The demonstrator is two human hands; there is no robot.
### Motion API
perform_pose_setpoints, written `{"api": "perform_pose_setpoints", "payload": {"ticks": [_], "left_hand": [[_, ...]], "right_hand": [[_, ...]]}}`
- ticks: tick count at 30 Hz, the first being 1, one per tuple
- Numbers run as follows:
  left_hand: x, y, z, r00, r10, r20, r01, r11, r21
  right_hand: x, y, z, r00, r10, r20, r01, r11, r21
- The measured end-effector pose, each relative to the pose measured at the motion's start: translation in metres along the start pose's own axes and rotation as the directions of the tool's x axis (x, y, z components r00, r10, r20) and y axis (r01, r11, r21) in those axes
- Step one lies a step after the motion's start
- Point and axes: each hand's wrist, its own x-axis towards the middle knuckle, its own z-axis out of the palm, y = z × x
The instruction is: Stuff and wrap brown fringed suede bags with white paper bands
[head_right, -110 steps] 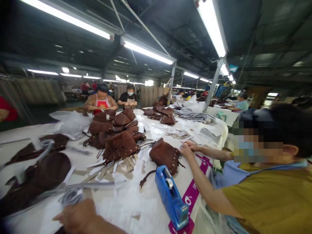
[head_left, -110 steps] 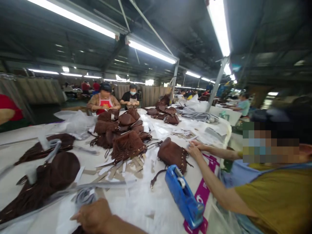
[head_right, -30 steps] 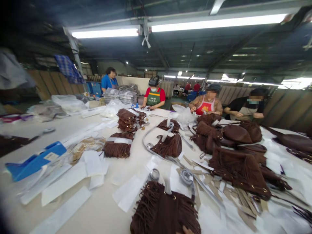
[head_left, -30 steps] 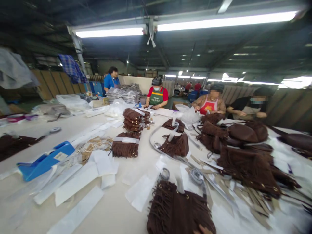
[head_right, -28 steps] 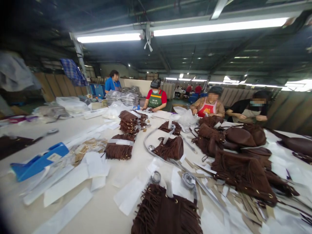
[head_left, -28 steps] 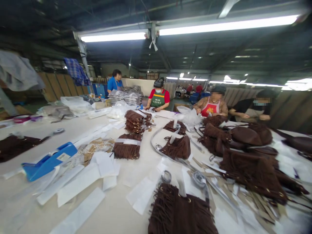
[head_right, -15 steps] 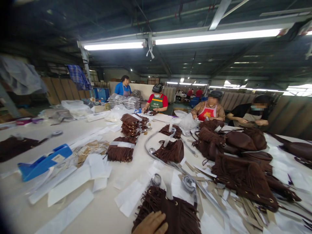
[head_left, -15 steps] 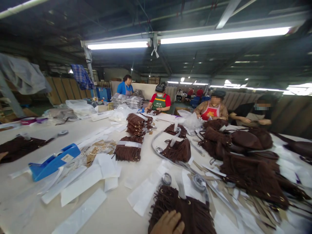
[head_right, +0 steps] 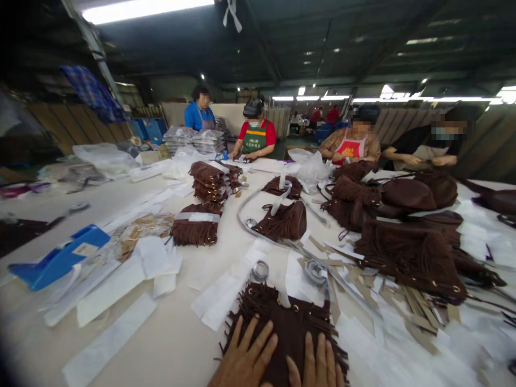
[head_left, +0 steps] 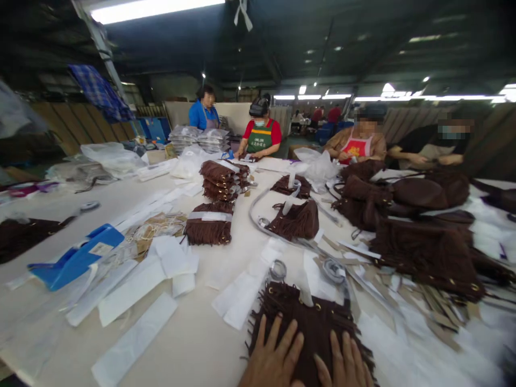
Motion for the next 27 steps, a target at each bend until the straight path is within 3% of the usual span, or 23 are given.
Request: {"api": "perform_pose_setpoints", "payload": {"ticks": [3,6,20,24,27], "left_hand": [[0.003,0.003,-0.027,0.954,-0.138,0.268,0.18,0.974,-0.14],[0.008,0.007,-0.034,0.921,-0.176,0.348,0.256,0.946,-0.2],[-0.004,0.019,-0.03,0.933,-0.269,0.239,0.307,0.942,-0.135],[-0.002,0.022,-0.035,0.935,-0.269,0.23,0.299,0.948,-0.108],[0.008,0.025,-0.05,0.939,-0.252,0.233,0.277,0.957,-0.08]], "right_hand": [[0.014,-0.011,-0.026,0.976,0.017,0.219,-0.037,0.995,0.088],[0.023,-0.017,-0.04,0.954,0.061,0.293,-0.097,0.989,0.108],[0.017,-0.01,-0.06,0.962,0.034,0.271,-0.024,0.999,-0.038],[0.037,-0.018,-0.072,0.975,0.036,0.219,-0.016,0.996,-0.092],[0.061,-0.031,-0.071,0.969,0.017,0.246,0.008,0.995,-0.098]]}}
